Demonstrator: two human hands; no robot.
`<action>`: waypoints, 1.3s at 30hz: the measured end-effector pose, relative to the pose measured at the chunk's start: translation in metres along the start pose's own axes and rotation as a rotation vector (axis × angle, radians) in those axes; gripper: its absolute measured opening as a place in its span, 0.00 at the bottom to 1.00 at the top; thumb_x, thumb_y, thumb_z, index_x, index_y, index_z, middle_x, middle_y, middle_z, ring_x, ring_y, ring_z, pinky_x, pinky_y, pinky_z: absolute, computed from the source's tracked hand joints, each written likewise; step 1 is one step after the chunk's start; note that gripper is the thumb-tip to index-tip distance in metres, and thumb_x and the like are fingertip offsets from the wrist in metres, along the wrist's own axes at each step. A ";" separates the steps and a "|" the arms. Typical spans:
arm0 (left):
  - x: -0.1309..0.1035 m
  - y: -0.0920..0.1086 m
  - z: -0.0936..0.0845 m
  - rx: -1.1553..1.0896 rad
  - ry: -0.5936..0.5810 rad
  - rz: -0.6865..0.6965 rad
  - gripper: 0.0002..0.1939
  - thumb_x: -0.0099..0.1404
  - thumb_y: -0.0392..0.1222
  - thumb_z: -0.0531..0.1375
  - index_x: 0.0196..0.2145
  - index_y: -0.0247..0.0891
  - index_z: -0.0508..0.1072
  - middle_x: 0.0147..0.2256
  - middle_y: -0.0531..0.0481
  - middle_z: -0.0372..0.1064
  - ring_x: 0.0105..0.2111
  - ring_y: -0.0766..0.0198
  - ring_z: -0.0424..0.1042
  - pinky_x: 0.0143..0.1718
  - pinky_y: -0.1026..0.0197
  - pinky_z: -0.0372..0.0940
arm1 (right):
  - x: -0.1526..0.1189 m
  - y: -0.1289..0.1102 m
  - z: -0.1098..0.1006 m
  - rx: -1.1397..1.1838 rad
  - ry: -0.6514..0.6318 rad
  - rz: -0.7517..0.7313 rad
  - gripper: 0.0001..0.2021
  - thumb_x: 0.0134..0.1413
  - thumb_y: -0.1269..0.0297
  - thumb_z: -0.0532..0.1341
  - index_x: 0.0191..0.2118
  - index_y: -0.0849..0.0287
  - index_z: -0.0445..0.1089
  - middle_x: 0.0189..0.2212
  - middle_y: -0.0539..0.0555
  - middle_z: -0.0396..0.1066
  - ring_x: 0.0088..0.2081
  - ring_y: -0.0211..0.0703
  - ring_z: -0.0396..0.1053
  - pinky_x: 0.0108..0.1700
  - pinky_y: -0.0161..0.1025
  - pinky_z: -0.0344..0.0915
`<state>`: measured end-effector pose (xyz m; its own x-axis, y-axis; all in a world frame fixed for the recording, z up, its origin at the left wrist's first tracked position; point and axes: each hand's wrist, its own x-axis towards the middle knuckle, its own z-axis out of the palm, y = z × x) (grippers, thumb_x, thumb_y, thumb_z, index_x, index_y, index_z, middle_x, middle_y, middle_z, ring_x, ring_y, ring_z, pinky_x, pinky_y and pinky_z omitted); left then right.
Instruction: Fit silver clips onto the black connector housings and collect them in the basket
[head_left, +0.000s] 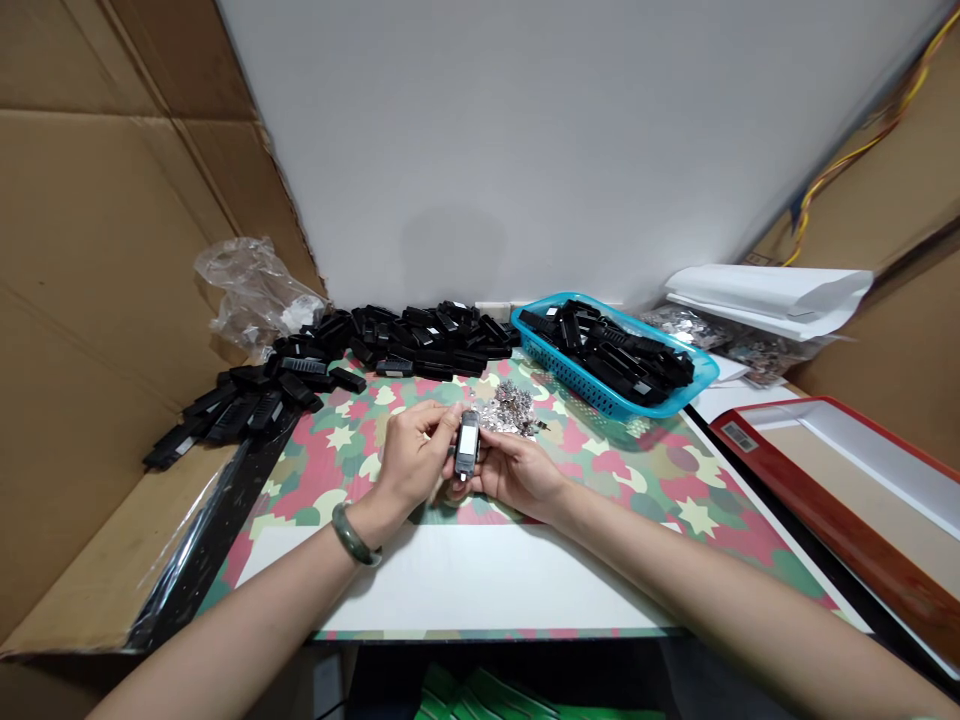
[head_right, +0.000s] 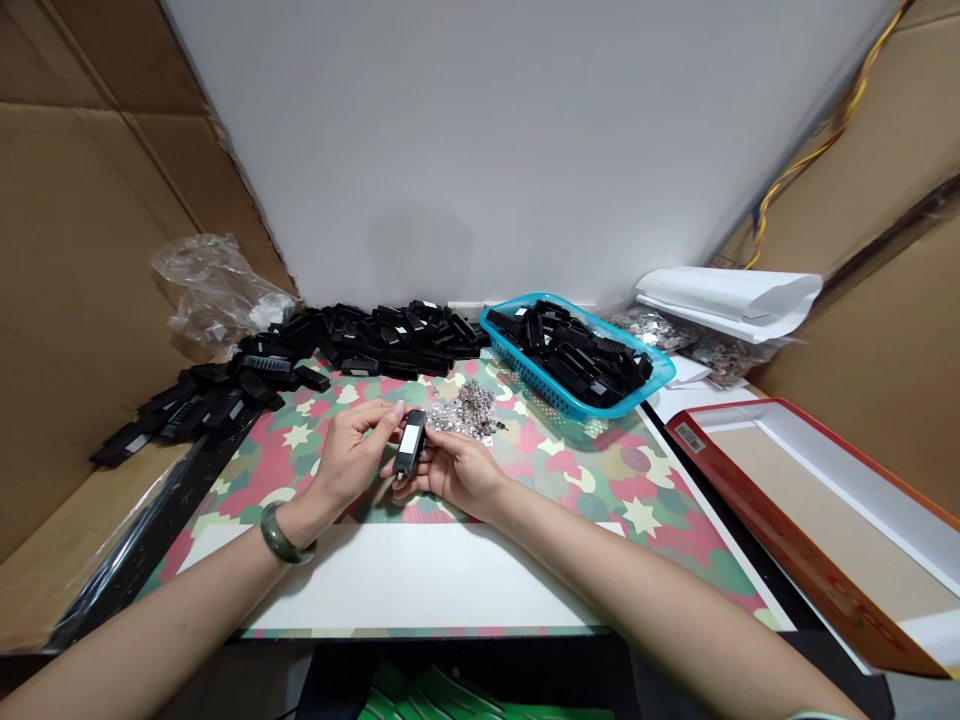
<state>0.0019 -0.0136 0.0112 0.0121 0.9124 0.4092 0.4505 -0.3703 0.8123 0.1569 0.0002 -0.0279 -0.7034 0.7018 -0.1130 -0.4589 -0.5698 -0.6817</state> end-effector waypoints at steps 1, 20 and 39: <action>0.000 -0.002 0.000 -0.012 0.007 -0.004 0.23 0.70 0.47 0.54 0.19 0.36 0.72 0.22 0.50 0.68 0.25 0.64 0.66 0.28 0.62 0.58 | 0.000 0.000 0.001 0.005 0.008 -0.001 0.12 0.67 0.61 0.51 0.41 0.63 0.68 0.31 0.58 0.76 0.33 0.45 0.75 0.38 0.44 0.71; 0.000 0.001 0.002 -0.002 0.049 0.020 0.12 0.65 0.45 0.60 0.29 0.37 0.80 0.26 0.49 0.74 0.28 0.63 0.69 0.30 0.62 0.62 | 0.000 0.000 0.000 0.009 -0.023 0.003 0.13 0.67 0.63 0.48 0.41 0.64 0.68 0.29 0.60 0.76 0.32 0.48 0.75 0.36 0.45 0.71; 0.016 -0.012 -0.006 -0.507 -0.143 -0.260 0.13 0.52 0.44 0.71 0.35 0.37 0.81 0.34 0.46 0.78 0.31 0.61 0.74 0.32 0.62 0.69 | -0.012 -0.012 0.014 -0.666 0.425 -0.337 0.20 0.44 0.54 0.72 0.41 0.59 0.73 0.24 0.46 0.66 0.19 0.32 0.62 0.17 0.30 0.59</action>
<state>-0.0084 0.0045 0.0108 0.0949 0.9858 0.1385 -0.0279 -0.1364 0.9903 0.1634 -0.0077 -0.0080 -0.2629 0.9648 0.0011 -0.0993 -0.0259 -0.9947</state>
